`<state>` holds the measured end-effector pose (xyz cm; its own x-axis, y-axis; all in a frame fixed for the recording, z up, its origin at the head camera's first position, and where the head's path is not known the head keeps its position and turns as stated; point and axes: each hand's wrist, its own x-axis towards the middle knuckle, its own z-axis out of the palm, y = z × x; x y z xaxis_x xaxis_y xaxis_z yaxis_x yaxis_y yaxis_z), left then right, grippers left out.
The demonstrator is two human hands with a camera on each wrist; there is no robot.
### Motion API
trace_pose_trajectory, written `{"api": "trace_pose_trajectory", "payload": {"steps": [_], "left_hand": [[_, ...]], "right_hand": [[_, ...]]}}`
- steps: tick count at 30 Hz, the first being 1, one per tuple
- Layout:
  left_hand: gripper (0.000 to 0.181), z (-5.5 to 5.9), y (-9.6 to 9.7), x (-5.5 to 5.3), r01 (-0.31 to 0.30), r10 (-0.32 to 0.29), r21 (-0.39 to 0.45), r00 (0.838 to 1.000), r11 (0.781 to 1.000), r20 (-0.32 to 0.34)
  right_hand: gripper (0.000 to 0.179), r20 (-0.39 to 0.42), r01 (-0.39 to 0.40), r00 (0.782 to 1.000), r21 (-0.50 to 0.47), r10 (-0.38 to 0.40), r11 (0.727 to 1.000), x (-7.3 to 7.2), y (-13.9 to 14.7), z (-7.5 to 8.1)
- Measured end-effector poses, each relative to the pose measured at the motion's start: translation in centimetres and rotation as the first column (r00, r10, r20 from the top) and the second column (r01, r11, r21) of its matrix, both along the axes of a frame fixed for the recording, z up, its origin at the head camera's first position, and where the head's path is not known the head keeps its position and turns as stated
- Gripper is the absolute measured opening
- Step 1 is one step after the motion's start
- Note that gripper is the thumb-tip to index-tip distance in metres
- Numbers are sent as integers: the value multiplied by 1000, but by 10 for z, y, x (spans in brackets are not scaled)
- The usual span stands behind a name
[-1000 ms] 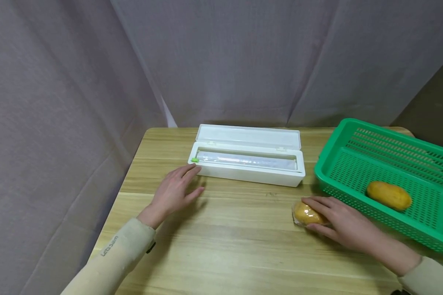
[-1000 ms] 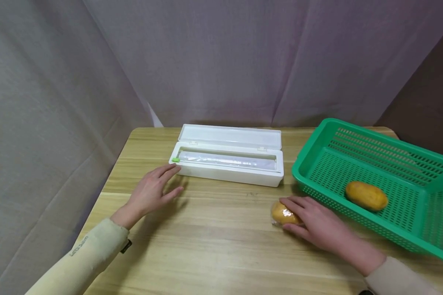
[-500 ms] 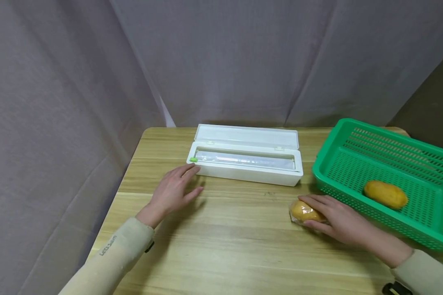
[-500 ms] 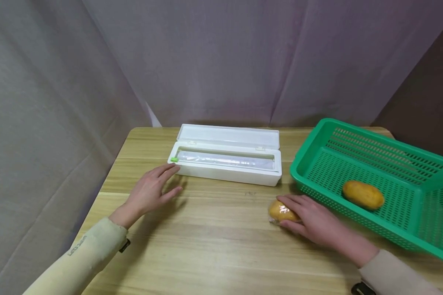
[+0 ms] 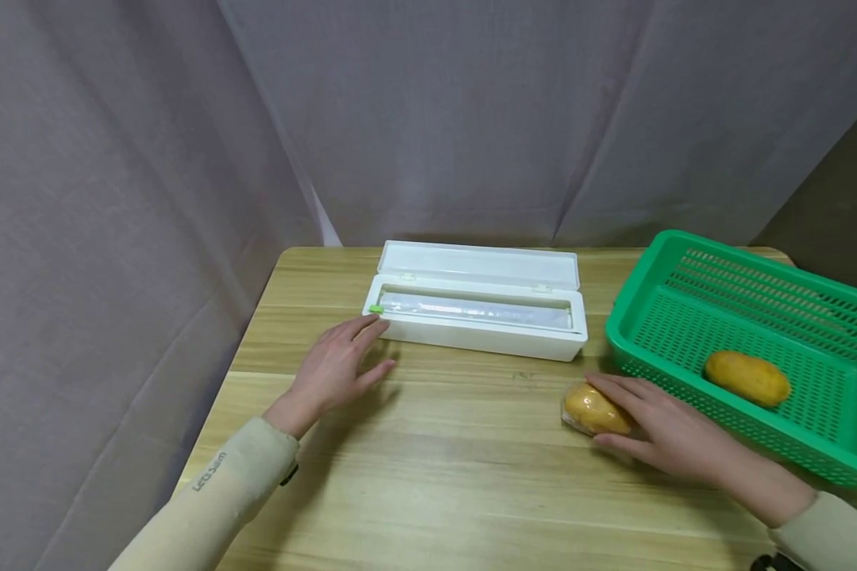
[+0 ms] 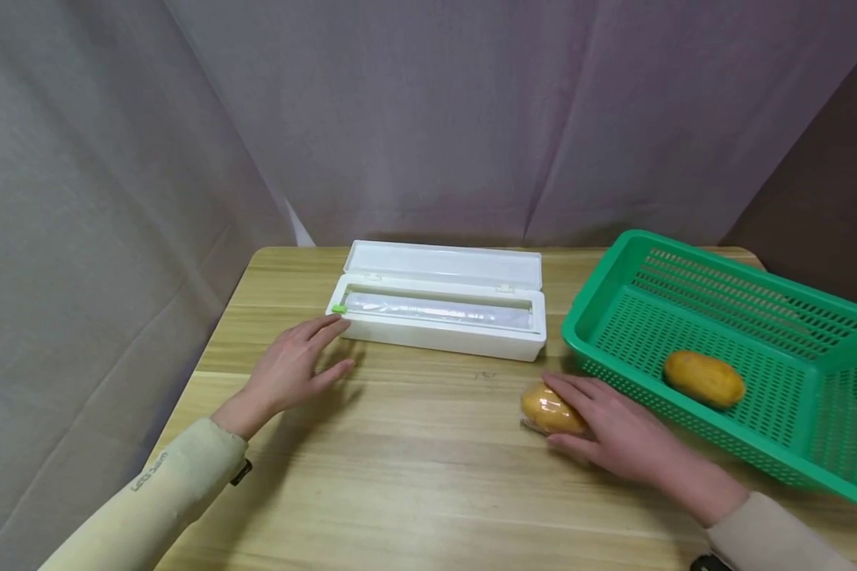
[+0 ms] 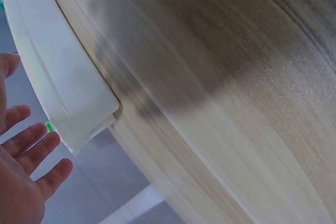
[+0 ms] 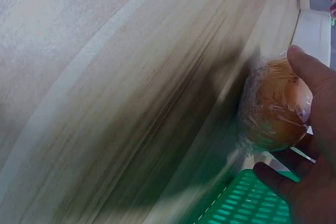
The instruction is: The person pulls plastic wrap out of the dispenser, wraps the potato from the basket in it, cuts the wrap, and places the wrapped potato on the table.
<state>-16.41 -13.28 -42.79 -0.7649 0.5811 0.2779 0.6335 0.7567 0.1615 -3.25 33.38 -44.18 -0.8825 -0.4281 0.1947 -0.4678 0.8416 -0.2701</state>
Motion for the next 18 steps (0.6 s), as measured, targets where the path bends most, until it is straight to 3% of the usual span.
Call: {"api": "trace_pose_trajectory", "payload": {"steps": [11,18], "left_hand": [[64,0,-1,0,3,-3,-7,1000,1000,-8],[65,5,0,-2,2,-2,-3,1000,1000,8]], "right_hand": [[91,-37,-28,999,17,29,999,0,1,-1],[94,-96,-61,993,43,65,997,-1,-5,15]]}}
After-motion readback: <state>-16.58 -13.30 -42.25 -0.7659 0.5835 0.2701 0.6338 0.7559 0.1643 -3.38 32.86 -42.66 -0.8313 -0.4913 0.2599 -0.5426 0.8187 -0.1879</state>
